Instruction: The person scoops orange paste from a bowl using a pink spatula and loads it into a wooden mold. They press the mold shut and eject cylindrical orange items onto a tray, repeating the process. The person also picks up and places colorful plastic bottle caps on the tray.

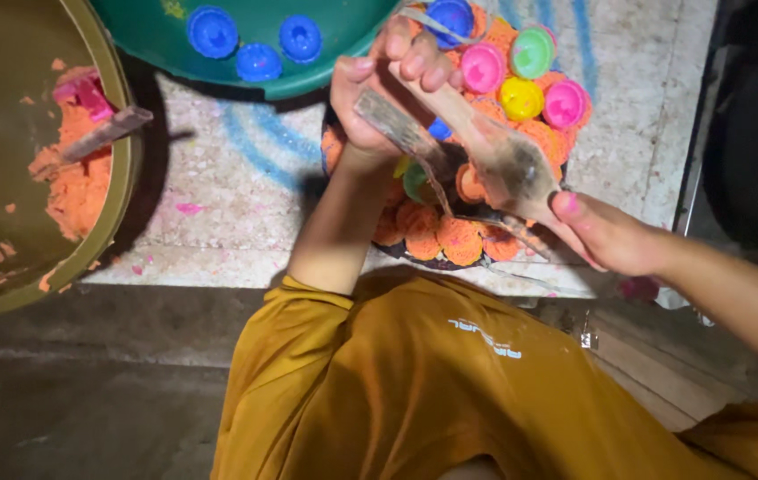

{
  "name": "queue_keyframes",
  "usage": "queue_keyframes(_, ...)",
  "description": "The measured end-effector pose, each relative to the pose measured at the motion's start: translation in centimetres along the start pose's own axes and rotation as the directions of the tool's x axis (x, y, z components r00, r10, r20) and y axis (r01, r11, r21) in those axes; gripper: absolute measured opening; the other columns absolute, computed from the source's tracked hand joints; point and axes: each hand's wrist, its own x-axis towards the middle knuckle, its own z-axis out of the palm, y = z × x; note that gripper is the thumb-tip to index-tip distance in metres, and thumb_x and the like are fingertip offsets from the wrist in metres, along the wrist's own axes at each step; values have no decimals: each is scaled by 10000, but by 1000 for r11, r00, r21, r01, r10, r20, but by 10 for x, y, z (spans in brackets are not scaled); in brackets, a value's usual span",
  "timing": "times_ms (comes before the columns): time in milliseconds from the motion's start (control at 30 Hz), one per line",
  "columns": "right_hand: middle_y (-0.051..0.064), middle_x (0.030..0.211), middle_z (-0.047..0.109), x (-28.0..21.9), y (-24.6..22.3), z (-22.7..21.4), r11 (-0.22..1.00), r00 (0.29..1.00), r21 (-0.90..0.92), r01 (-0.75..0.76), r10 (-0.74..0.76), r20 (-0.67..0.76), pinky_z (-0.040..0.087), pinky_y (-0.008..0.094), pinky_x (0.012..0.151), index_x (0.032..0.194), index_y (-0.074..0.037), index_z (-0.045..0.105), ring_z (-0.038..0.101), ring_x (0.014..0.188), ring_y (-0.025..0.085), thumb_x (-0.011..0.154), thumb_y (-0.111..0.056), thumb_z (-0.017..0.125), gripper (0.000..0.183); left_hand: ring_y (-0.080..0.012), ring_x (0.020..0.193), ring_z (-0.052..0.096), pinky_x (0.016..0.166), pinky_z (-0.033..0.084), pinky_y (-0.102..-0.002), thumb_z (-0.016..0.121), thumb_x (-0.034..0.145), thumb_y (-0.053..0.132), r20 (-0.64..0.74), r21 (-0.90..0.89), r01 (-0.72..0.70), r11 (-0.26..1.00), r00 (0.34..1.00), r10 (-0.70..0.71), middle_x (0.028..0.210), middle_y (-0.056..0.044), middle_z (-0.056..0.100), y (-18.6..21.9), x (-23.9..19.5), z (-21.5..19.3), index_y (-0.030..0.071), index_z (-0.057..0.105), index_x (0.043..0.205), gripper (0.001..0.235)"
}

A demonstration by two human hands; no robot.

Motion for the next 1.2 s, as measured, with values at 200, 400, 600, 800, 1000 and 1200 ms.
queue_keyframes(200,85,770,677,0,-34,8,989,987,-10,146,-146,-59,505,357,681,994,-44,710,609,724,209,932,-781,199,899,-206,976,536,996,498,-456,521,940,329,-32,-58,-9,998,999,7,965,-23,565,-3,-2,-9,125,519,1042,228)
queue_keyframes(400,101,852,704,1,-76,12,958,944,-113,262,-279,-178,506,368,764,1009,-13,674,643,807,208,963,-759,229,870,-175,904,547,873,514,-361,493,972,333,19,-40,-8,999,1000,9,960,-23,563,5,8,-11,113,507,1026,227)
queue_keyframes(600,96,762,684,16,-70,30,971,961,7,238,-235,-146,502,372,676,925,-17,709,613,731,212,965,-743,242,864,-184,914,540,893,522,-399,497,944,369,2,74,2,997,1000,-3,920,-17,536,20,3,0,120,485,998,255)
queue_keyframes(800,72,748,701,4,-67,15,987,984,66,148,-141,-105,531,352,669,944,-48,718,652,709,187,927,-758,232,860,-203,925,528,833,477,-325,473,960,347,-173,24,-90,996,981,92,920,-28,514,-1,1,-10,99,489,1018,255)
queue_keyframes(1000,63,731,678,11,-75,20,975,952,-29,219,-220,-212,520,349,664,879,-28,683,641,705,188,960,-758,246,855,-199,917,530,884,468,-360,473,961,378,-6,91,-52,994,999,53,920,-31,515,8,13,-20,103,523,982,281)
queue_keyframes(1200,72,657,663,9,-78,17,984,978,71,165,-154,-140,516,369,620,831,-21,705,631,624,200,946,-767,252,881,-208,896,541,868,477,-373,490,915,353,-137,65,-30,997,990,39,881,-23,513,7,14,-12,95,542,979,271)
